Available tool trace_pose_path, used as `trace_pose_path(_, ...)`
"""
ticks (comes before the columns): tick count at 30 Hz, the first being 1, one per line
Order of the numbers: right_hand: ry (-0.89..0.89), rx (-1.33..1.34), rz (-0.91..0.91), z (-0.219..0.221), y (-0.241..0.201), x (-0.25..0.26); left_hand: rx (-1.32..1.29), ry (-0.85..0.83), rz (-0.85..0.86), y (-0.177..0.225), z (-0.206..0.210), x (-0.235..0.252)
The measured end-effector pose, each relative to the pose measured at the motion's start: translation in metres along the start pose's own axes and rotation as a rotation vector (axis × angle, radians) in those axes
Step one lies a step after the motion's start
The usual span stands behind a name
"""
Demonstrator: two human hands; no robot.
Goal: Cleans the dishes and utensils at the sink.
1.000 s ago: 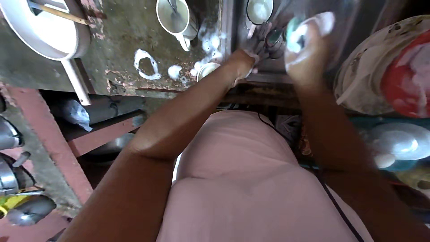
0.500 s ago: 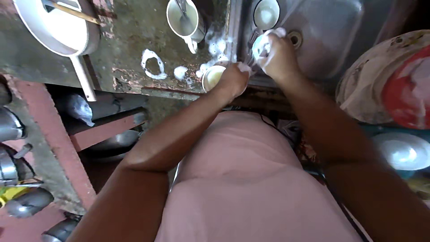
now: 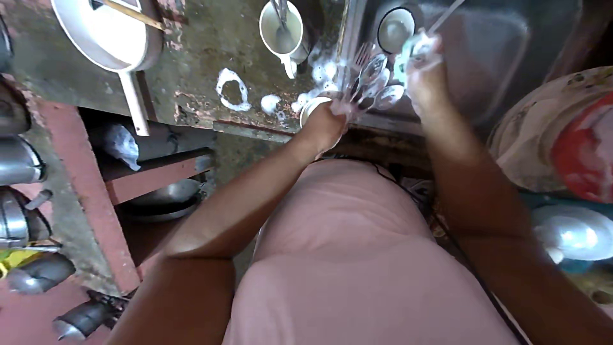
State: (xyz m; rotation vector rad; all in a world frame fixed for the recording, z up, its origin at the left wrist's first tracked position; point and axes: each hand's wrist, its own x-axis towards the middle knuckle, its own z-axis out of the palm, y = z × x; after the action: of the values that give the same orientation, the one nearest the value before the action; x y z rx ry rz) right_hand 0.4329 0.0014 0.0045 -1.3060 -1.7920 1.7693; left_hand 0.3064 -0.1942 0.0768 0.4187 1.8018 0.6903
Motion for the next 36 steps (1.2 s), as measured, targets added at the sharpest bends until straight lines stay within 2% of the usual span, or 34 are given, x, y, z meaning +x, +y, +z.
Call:
trace_pose_path(2, -0.069, 0.561, 0.261, -0.001, 0.005, -0.013, -0.17, -0.068, -0.013, -0.003, -0.001, -0.005)
trace_pose_path(4, -0.179, 0.967, 0.432, 0.006, 0.009, -0.03, -0.289, -0.154, -0.035, -0.003, 0.001, -0.006)
trace_pose_path(6, -0.43, 1.247, 0.409, 0.017, 0.018, -0.033, -0.352, -0.247, -0.04, -0.005, 0.007, -0.005)
trace_pose_path(8, -0.584, 1.386, 0.268, 0.03, 0.023, -0.028, -0.372, -0.328, -0.041, -0.006, 0.012, -0.006)
trace_pose_path(10, -0.641, 1.418, 0.133, 0.038, 0.022, -0.026, -0.379, -0.378, -0.044, -0.006, 0.014, -0.006)
trace_pose_path(12, -0.657, 1.389, 0.175, 0.042, 0.009, -0.03, -0.369, -0.387, -0.056, -0.004, 0.01, -0.006)
trace_pose_path(14, -0.595, 1.337, 0.206, 0.043, 0.003, -0.028, -0.326, -0.359, -0.061, -0.006, 0.005, -0.002)
trace_pose_path(19, -0.398, 1.383, 0.19, 0.047, 0.03, -0.014, -0.175, -0.253, -0.043, -0.008, 0.0, 0.001)
trace_pose_path(25, -0.377, 1.339, 0.226, 0.033, 0.019, -0.015, -0.125, -0.172, 0.015, -0.012, -0.001, 0.0)
trace_pose_path(30, -0.506, 1.163, -0.064, 0.025, 0.036, -0.014, 0.04, -0.091, 0.115, -0.008, -0.01, -0.004)
trace_pose_path(33, -0.548, 1.138, 0.049, 0.025, 0.029, -0.025, 0.168, -0.053, 0.165, -0.004, -0.016, -0.005)
trace_pose_path(36, -0.388, 1.056, 0.177, 0.026, 0.051, -0.032, 0.197, -0.041, 0.218, -0.002, -0.018, -0.008)
